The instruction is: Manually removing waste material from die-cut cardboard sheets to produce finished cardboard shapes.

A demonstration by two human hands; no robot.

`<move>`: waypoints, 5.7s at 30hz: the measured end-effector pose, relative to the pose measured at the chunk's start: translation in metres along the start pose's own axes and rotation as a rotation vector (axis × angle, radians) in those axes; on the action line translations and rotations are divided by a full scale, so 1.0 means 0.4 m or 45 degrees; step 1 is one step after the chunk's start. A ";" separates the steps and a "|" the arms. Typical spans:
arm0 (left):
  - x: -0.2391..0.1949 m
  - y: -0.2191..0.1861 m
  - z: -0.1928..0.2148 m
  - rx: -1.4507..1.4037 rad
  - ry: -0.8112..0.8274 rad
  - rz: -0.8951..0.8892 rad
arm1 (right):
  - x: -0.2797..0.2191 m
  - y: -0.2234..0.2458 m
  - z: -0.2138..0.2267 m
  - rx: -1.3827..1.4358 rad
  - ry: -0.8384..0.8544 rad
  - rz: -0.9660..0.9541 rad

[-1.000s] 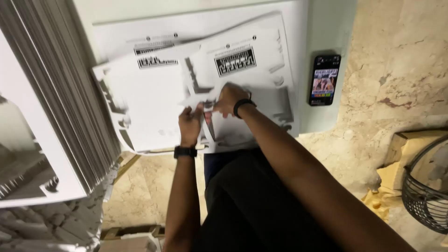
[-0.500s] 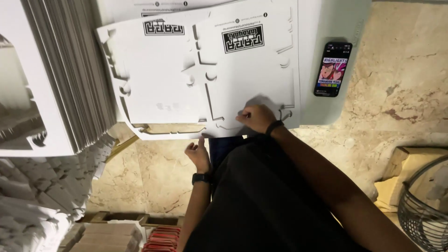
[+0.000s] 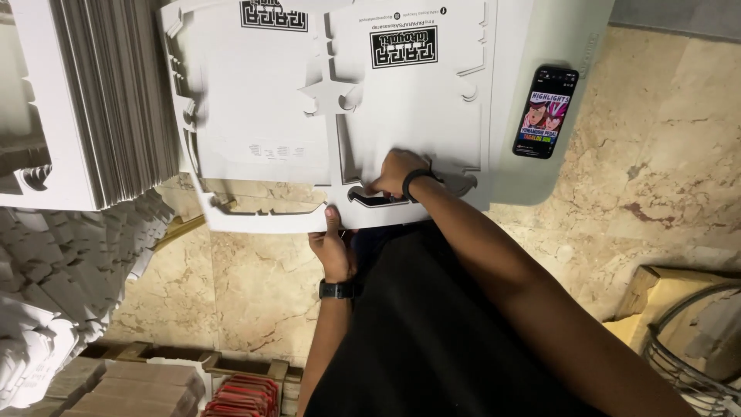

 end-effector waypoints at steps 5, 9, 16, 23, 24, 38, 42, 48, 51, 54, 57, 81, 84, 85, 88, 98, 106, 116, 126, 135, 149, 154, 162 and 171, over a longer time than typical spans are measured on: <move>-0.027 -0.031 -0.021 0.058 -0.054 -0.039 | 0.029 -0.089 -0.005 0.646 0.051 0.425; 0.008 0.006 0.008 0.069 -0.048 0.006 | -0.074 -0.310 -0.004 0.909 -0.742 0.557; 0.011 -0.017 0.000 0.047 0.011 0.090 | -0.205 -0.379 -0.037 0.359 -0.446 -0.076; 0.022 -0.011 0.000 0.067 0.057 0.153 | -0.228 -0.393 0.012 0.228 -0.293 -0.133; 0.025 -0.009 -0.003 0.057 0.064 0.147 | -0.231 -0.392 0.026 0.227 -0.305 -0.128; 0.069 0.047 0.030 0.091 0.090 0.247 | -0.202 -0.396 0.044 0.129 -0.173 -0.108; 0.077 0.041 0.061 0.100 0.172 0.437 | -0.215 -0.428 0.020 0.504 -0.098 0.052; 0.060 0.032 0.022 0.846 0.645 0.271 | -0.142 -0.509 -0.064 1.423 -0.215 -0.002; -0.008 0.029 -0.178 1.351 0.933 -0.703 | -0.019 -0.566 -0.127 1.531 -0.202 -0.100; -0.090 0.077 -0.369 1.338 1.390 -1.273 | 0.073 -0.613 -0.187 1.391 -0.349 -0.116; -0.108 0.120 -0.458 1.909 1.776 -1.027 | 0.147 -0.637 -0.223 1.446 -0.349 -0.184; 0.037 0.052 -0.364 1.089 1.631 -0.860 | -0.050 -0.577 -0.115 0.991 -0.378 -0.299; 0.199 -0.027 -0.185 1.008 0.960 -1.022 | -0.029 -0.603 -0.117 0.885 -0.336 -0.362; 0.291 -0.033 -0.102 1.102 0.694 -1.172 | -0.022 -0.613 -0.120 0.836 -0.370 -0.383; 0.502 -0.094 0.079 1.335 0.283 -1.367 | -0.014 -0.620 -0.121 0.769 -0.388 -0.373; 0.752 -0.338 -0.050 2.094 0.660 -0.653 | -0.073 -0.573 -0.047 0.731 -0.340 -0.417; 0.907 -0.299 -0.065 2.516 0.664 -0.564 | -0.058 -0.576 -0.057 0.719 -0.360 -0.447; 0.967 -0.273 -0.038 2.809 0.784 -0.746 | -0.015 -0.621 -0.076 0.820 -0.319 -0.428; 1.022 -0.235 0.094 2.713 0.523 -1.196 | -0.049 -0.594 -0.050 0.622 -0.363 -0.539; 0.668 -0.444 -0.070 2.837 0.752 -0.761 | -0.012 -0.359 0.311 0.347 -0.791 0.118; 0.264 -0.618 -0.109 2.684 0.182 -2.025 | 0.089 -0.361 0.342 0.434 -0.488 0.036; 0.008 -0.773 -0.138 2.539 0.046 -2.440 | 0.067 -0.351 0.347 0.465 -0.471 0.014; -0.335 -0.913 -0.056 2.197 0.655 -2.267 | 0.086 -0.370 0.338 0.465 -0.520 0.118; -0.378 -0.922 -0.044 2.391 0.711 -2.720 | 0.113 -0.452 0.302 0.581 -0.596 0.197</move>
Point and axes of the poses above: each hand's wrist, its own x-axis towards the middle knuckle, its own z-axis out of the back of the hand, y = z × x, the point moved 2 cm from there along x, towards the middle knuckle, and after that the axes turned 11 degrees about -z, right-handed, at the moved point
